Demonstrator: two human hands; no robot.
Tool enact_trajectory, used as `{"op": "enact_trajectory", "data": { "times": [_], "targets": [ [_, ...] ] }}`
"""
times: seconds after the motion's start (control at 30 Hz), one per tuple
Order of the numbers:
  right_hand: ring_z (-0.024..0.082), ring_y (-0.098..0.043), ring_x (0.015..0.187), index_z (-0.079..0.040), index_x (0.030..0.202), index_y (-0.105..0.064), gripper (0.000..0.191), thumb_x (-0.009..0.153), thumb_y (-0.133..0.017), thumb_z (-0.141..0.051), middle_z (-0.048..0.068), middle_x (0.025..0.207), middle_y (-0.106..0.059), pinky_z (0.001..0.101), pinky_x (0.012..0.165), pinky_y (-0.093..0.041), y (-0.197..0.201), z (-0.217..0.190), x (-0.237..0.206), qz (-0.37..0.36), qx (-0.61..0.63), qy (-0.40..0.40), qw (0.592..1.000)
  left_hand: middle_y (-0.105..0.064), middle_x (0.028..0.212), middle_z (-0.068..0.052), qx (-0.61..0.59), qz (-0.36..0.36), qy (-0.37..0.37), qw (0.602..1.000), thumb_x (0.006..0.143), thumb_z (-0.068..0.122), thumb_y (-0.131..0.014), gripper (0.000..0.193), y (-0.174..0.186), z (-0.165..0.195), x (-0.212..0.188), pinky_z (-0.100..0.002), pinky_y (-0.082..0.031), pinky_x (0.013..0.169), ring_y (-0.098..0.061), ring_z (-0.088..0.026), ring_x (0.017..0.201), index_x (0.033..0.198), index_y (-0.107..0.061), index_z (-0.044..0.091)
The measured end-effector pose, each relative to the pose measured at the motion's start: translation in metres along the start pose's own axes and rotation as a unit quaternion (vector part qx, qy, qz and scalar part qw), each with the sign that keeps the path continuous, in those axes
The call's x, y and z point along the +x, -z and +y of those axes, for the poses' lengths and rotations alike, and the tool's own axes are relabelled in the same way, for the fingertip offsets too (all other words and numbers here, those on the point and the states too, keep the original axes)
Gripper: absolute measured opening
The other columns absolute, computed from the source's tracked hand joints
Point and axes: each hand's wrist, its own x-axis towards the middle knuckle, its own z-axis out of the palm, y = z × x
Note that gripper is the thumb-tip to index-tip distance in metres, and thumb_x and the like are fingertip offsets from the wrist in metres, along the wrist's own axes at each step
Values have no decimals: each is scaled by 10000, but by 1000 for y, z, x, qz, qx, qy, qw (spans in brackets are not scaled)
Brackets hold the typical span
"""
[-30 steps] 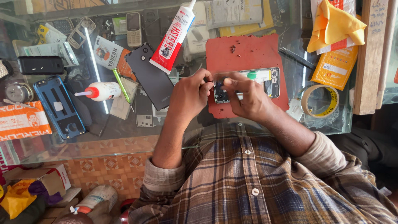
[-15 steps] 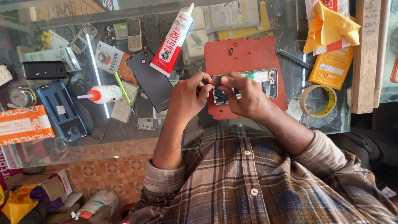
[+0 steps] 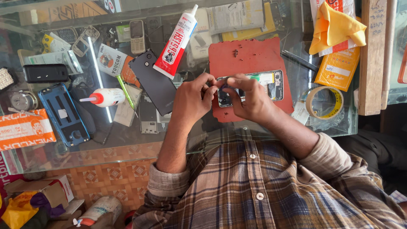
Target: The person repairs a smartphone at a glass workbench. They lift the phone frame away from the exposed internals, handle the mid-frame and small components, briefly power the phone on and interact with its screen, then use a screwdriver to work on the opened phone body and reposition parts on the mat.
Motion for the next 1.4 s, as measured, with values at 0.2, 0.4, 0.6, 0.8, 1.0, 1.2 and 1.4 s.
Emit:
{"op": "enact_trajectory", "data": {
  "times": [0.2,0.4,0.6,0.8,1.0,1.2,1.4],
  "targets": [
    [383,-680,899,-149,1360,-316,734,832,-776,69,216,1080,-657,445,745,-559,9,-8,11,-26,-25,35,999,-699,706,-93,-50,10,-14,999,939,92,-662,28,13,5,12,-384,-558,600,-751,-266,663,967,-664,96],
    [359,-648,861,-148,1478,-262,812,916,-798,84,154,1017,-626,463,741,-521,4,-6,8,-21,-20,39,999,-704,975,-115,11,108,-190,976,983,80,-686,71,11,10,52,-436,-538,760,-679,-342,890,1033,-677,30],
    [369,-727,825,-121,1412,-356,733,887,-802,129,170,977,-678,410,645,-562,2,-1,-9,-31,-18,-62,997,-673,936,-92,64,50,-212,974,926,124,-719,69,-12,7,92,-457,-533,760,-667,-335,918,938,-717,56],
    [310,-758,924,-108,1377,-252,725,936,-787,104,193,1093,-600,381,756,-616,11,12,-21,96,37,-17,995,-644,863,-100,178,19,-235,955,895,125,-711,86,-27,3,104,-445,-544,721,-675,-301,883,844,-728,58],
    [322,-763,967,-171,1404,-222,719,1034,-766,118,236,1155,-636,347,828,-654,83,7,-38,190,14,-100,977,-654,892,-116,283,-10,-276,919,922,31,-668,144,-38,3,112,-387,-586,776,-688,-255,936,778,-678,30],
    [273,-712,1062,-163,1410,-198,699,1102,-778,75,239,1216,-597,336,912,-637,116,1,-62,236,-22,-148,960,-679,901,-109,335,6,-277,900,820,22,-683,21,-52,-1,119,-353,-595,828,-683,-226,899,837,-697,20],
    [260,-692,1096,-149,1415,-175,705,1116,-777,65,243,1235,-573,332,942,-657,124,-1,-75,224,-67,-147,961,-684,910,-133,331,7,-226,916,878,35,-704,46,-58,-11,120,-367,-588,803,-682,-241,875,889,-692,-8]
  ]
}}
